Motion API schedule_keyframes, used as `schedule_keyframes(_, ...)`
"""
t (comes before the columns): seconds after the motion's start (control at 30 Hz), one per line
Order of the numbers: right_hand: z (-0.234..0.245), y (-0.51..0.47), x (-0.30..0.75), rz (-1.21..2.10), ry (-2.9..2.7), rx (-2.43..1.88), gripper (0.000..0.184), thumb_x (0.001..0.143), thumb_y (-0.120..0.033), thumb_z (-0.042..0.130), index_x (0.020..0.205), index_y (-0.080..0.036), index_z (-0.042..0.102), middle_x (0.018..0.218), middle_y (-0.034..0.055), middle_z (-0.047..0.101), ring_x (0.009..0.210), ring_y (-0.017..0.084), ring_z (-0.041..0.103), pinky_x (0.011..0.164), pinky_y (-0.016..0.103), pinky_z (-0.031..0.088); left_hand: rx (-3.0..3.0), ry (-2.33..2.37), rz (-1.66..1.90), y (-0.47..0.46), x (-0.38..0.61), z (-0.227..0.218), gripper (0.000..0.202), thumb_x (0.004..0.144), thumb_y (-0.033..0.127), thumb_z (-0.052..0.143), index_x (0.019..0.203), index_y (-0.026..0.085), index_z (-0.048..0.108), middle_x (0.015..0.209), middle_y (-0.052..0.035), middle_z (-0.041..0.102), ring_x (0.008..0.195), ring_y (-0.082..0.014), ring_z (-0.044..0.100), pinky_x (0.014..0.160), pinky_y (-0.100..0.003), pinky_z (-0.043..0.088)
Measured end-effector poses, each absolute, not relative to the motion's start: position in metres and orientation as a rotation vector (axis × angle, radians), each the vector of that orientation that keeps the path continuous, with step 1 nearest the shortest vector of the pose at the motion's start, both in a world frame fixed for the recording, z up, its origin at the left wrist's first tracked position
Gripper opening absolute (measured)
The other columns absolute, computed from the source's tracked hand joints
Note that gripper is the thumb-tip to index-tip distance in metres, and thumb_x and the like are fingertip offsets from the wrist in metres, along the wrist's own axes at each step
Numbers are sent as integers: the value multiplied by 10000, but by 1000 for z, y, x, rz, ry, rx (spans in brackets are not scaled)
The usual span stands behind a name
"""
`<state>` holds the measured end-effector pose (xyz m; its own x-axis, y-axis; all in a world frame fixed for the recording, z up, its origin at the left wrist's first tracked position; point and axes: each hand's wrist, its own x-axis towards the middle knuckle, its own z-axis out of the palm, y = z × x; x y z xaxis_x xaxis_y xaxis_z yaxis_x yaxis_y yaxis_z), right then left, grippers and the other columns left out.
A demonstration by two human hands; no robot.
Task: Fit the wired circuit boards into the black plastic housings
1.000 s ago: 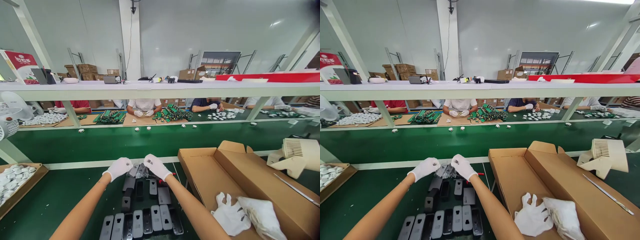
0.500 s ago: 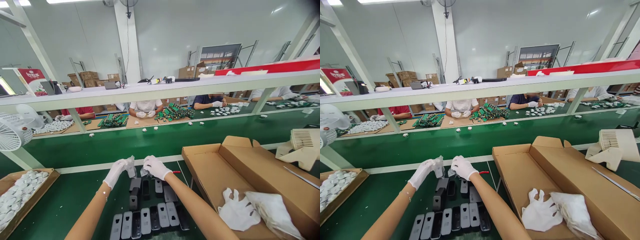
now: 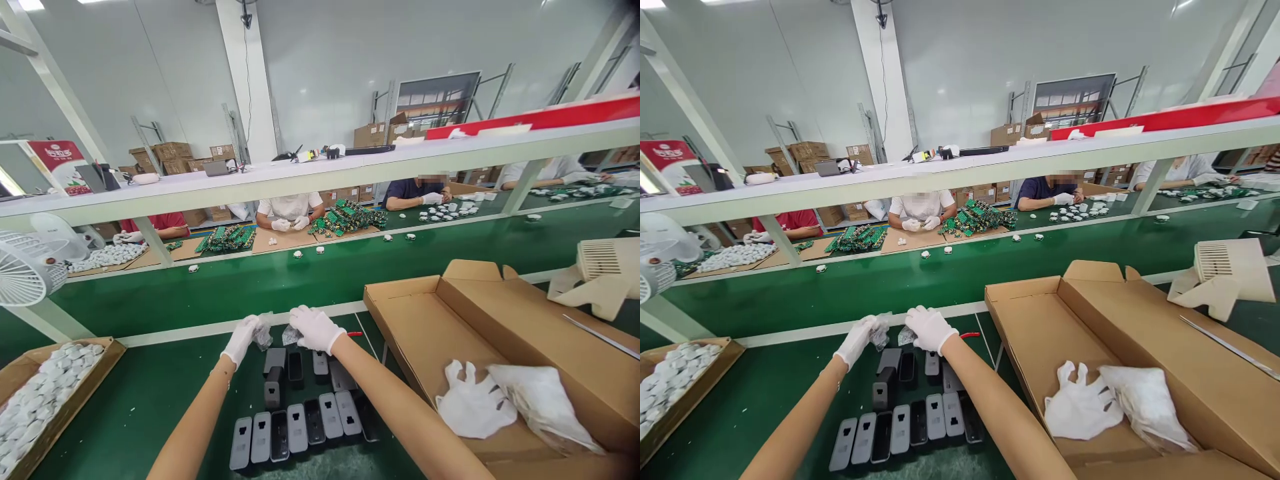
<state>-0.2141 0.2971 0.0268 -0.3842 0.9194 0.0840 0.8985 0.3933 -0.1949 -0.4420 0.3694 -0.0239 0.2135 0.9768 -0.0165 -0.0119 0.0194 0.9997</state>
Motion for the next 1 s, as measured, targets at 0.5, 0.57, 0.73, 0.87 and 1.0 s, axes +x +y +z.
schedule_keyframes(0.5, 60, 295, -209, 594, -2121, -1531, 256, 824, -330, 435, 879, -186, 640, 954, -24, 611, 789, -4, 453, 730, 108, 286, 1128, 821, 1222, 342, -460, 49, 328, 740, 411, 683, 826, 104, 605, 932, -104, 672, 894, -200, 635, 851, -366, 484)
schedule_keyframes(0.57, 67, 293, -209, 686, -1958, -1525, 248, 792, -332, 464, 858, -177, 645, 888, -32, 618, 714, -20, 427, 677, 97, 253, 1088, 784, 1272, 340, -453, 55, 285, 814, 409, 613, 830, 127, 581, 831, -44, 638, 793, -148, 608, 808, -352, 486)
schedule_keyframes(0.73, 77, 289, -230, 844, -1507, -1439, 297, 758, -342, 477, 887, -116, 621, 841, 0, 614, 681, -23, 442, 668, 82, 313, 1038, 702, 1354, 320, -415, 70, 241, 852, 374, 582, 883, 135, 588, 944, -69, 618, 910, -161, 570, 855, -358, 462)
schedule_keyframes(0.87, 77, 274, -253, 963, -1280, -1250, 422, 780, -441, 463, 955, -86, 608, 835, 24, 623, 714, -3, 509, 729, 109, 413, 963, 646, 1390, 293, -369, 77, 243, 784, 316, 652, 912, 130, 562, 999, -74, 612, 920, -164, 576, 843, -335, 460)
schedule_keyframes(1.0, 76, 242, -262, 996, -1138, -1047, 431, 736, -484, 561, 893, -92, 650, 957, 45, 641, 851, 31, 566, 875, 152, 467, 784, 622, 1427, 278, -332, 84, 281, 747, 357, 646, 807, 190, 429, 682, 37, 528, 612, -100, 542, 624, -241, 452)
